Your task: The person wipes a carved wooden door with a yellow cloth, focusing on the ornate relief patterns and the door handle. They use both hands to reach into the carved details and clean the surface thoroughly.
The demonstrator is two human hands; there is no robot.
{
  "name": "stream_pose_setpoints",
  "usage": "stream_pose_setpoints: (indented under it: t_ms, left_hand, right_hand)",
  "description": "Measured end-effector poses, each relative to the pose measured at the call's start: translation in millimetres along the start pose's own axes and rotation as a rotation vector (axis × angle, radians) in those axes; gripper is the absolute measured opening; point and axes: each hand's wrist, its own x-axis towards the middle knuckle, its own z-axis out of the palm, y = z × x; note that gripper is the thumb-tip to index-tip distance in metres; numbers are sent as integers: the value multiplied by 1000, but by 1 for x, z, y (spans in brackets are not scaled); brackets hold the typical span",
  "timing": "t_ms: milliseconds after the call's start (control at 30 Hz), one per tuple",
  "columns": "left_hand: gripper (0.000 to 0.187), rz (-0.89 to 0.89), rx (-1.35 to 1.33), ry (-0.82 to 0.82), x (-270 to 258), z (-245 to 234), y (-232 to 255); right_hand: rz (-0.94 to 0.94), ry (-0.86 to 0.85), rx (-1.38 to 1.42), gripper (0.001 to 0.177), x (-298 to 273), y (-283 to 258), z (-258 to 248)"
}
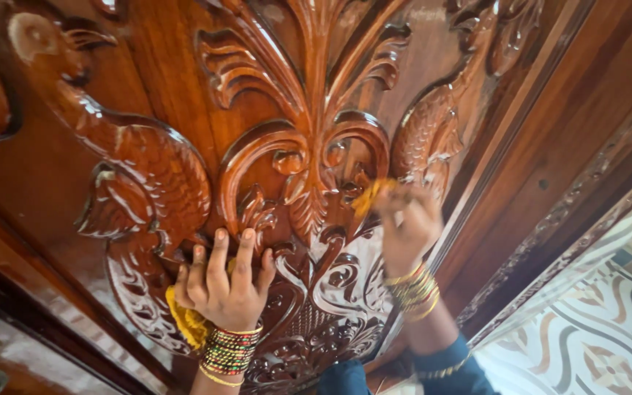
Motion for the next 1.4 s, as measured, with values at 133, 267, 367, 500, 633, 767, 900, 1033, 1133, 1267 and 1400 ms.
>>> stream_pose_setpoints:
  t_ms: [133,267,367,500,633,767,900,1033,1133,1267,1400]
  left_hand:
    - [43,-2,-7,11,0,2,-1]
    - [42,-5,-20,-22,-1,0,-2]
    - [41,7,-24,-21,2,0,-5]
    - [41,-6,-27,-21,2,-4,-2]
    - [39,-9,-25,-24,3,-5,0]
    - [40,-9,-28,-24,3,-6,0]
    - [41,-3,-19,-31,9,-10,2]
    - [39,-3,-13,-29,11,-10,4]
    - [39,5,-12,-17,8,-7,2]
    - [38,-7,-23,-18,0,-3,2]
    - [39,-13,-17,-39,-1,-5,3]
  right_hand:
    - [-102,-7,228,11,74,-18,9]
    - [-377,-123,196,11,113,-40,6]
    - [-336,-159,144,13,114,-36,-5]
    - [-115,-106,102,26,67,-20,-10]
    - [43,-5,79,27,-15,-22,-7]
    - [116,-71,109,22,-78,-41,-8]
    - [172,-74,203,18,-92,-38,-8]
    - [191,3,71,13,-46,-3,-4]
    - [195,-44,61,16,-19,-15,-19]
    - [60,-181,-84,20,-2,-41,-35]
    - [120,-454,207,18,11,-23,-49]
